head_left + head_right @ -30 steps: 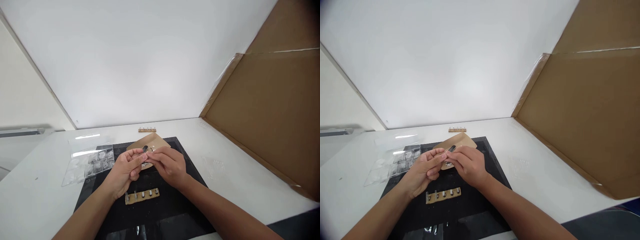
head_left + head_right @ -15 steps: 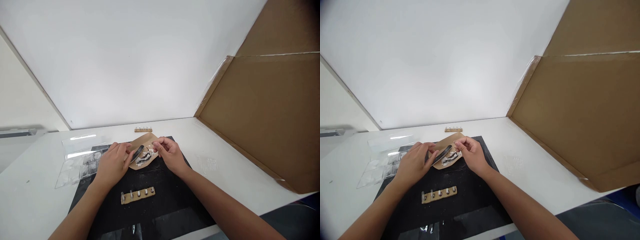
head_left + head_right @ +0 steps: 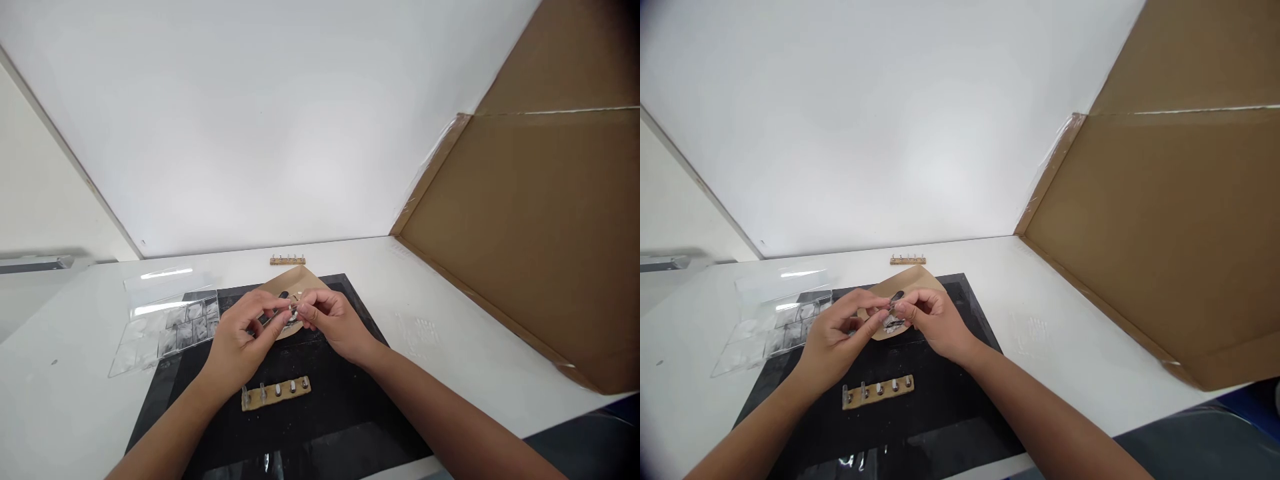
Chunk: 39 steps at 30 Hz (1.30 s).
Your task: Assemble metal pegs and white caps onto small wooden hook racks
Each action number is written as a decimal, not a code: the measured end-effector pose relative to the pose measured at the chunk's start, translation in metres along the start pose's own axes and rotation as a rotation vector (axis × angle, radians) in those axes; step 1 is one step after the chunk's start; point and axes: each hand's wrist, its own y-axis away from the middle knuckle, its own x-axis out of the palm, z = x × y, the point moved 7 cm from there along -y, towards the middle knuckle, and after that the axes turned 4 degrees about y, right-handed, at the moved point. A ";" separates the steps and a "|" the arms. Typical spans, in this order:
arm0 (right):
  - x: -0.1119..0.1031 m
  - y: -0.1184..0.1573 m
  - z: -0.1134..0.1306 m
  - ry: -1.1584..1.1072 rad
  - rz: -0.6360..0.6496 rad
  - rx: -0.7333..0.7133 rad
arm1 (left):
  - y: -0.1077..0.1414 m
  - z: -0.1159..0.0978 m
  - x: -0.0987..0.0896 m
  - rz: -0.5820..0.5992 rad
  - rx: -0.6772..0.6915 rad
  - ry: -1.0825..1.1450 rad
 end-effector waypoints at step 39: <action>0.004 0.006 -0.014 -0.198 -0.117 0.047 | 0.005 0.002 0.012 -0.059 -0.086 0.094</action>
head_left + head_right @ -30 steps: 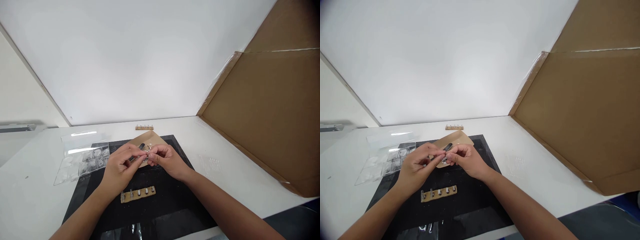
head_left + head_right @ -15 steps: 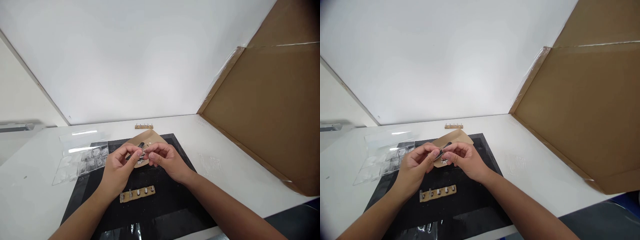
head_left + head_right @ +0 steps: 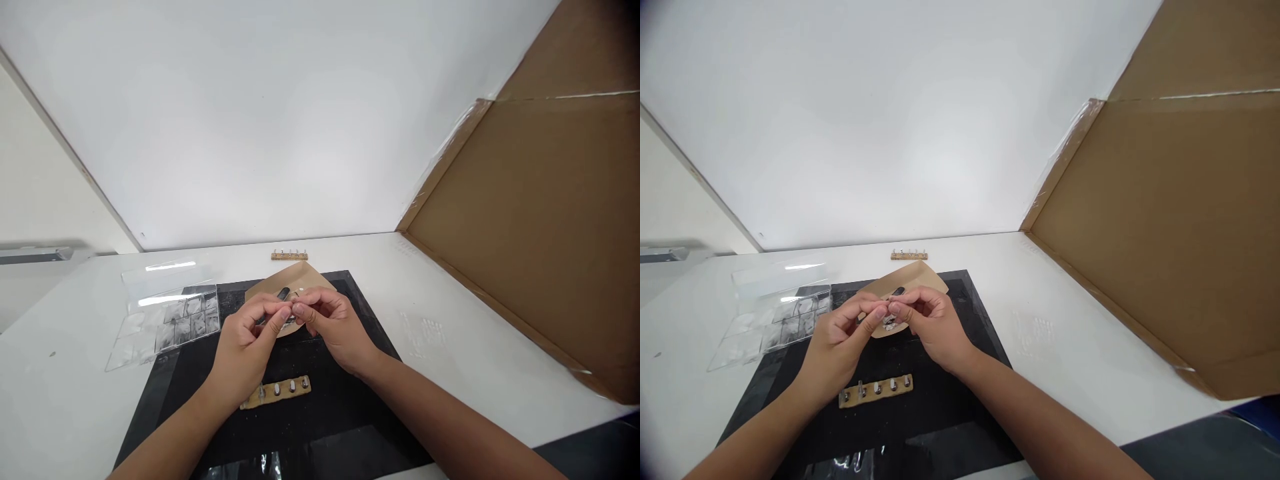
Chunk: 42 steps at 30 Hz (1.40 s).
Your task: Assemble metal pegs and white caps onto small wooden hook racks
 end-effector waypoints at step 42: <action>-0.010 -0.005 0.018 1.018 -0.002 -0.346 | -0.007 0.013 -0.016 0.032 0.211 -0.747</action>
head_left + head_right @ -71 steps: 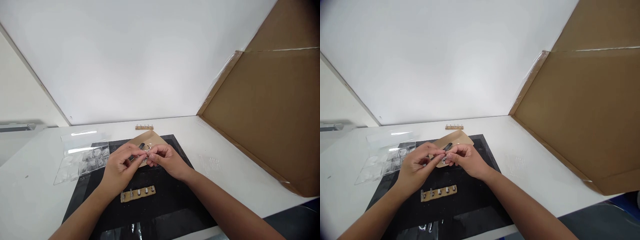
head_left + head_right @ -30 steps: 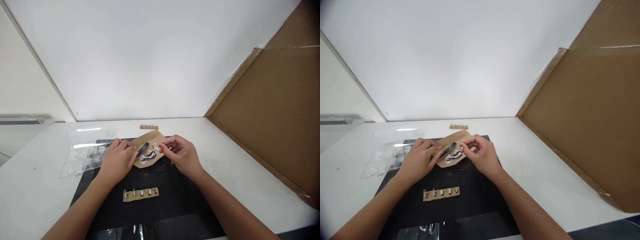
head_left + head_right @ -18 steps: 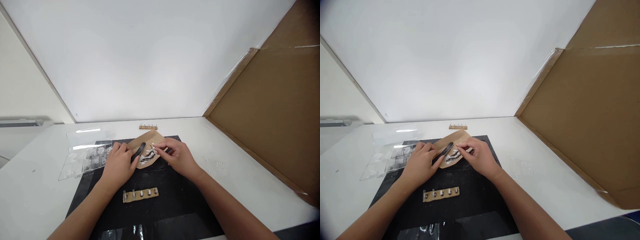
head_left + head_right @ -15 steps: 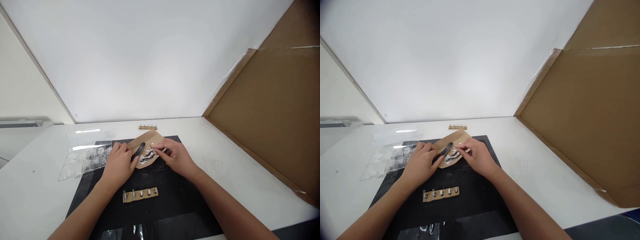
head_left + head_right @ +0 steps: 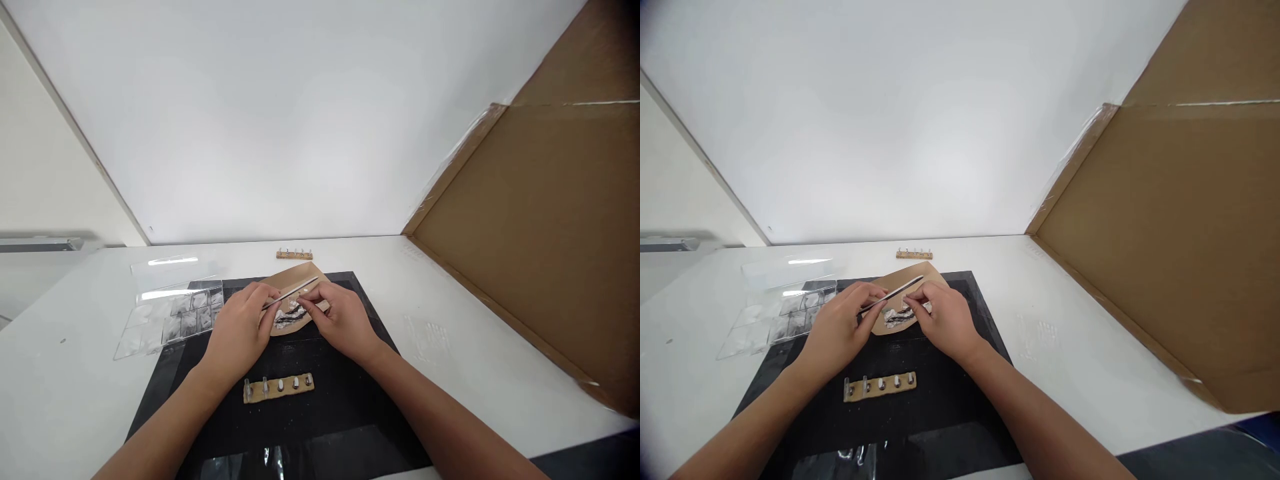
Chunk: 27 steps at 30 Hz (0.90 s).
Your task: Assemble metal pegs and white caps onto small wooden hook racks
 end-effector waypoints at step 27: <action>-0.004 0.008 0.010 -0.005 -0.142 -0.009 | -0.001 -0.013 -0.004 -0.072 0.027 0.330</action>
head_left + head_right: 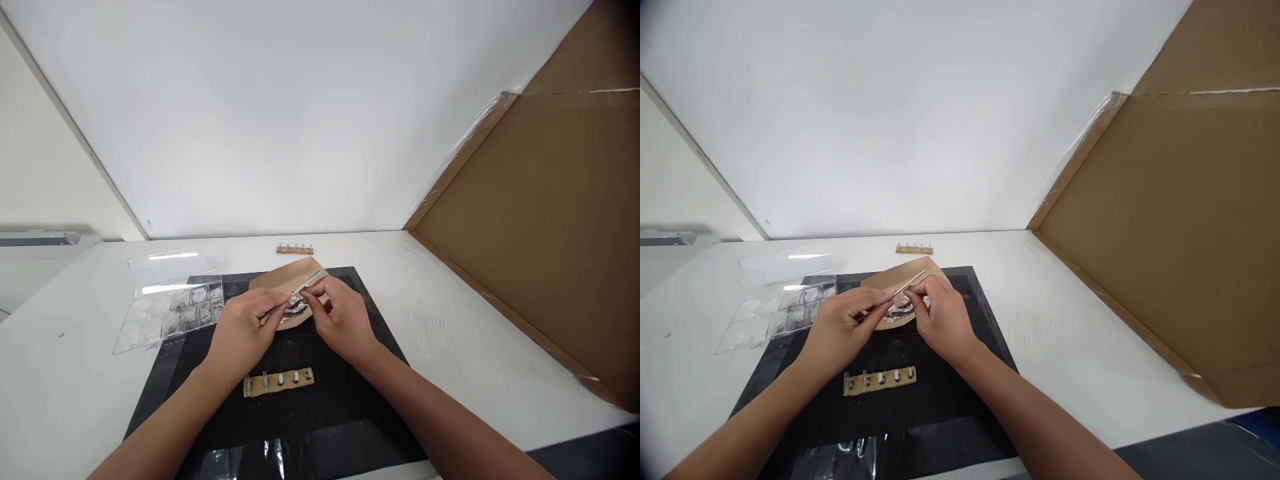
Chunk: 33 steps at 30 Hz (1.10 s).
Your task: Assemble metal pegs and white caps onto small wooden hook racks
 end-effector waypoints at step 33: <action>0.015 -0.004 0.018 0.456 -0.092 -0.238 | 0.004 -0.006 -0.004 -0.048 -0.057 -0.097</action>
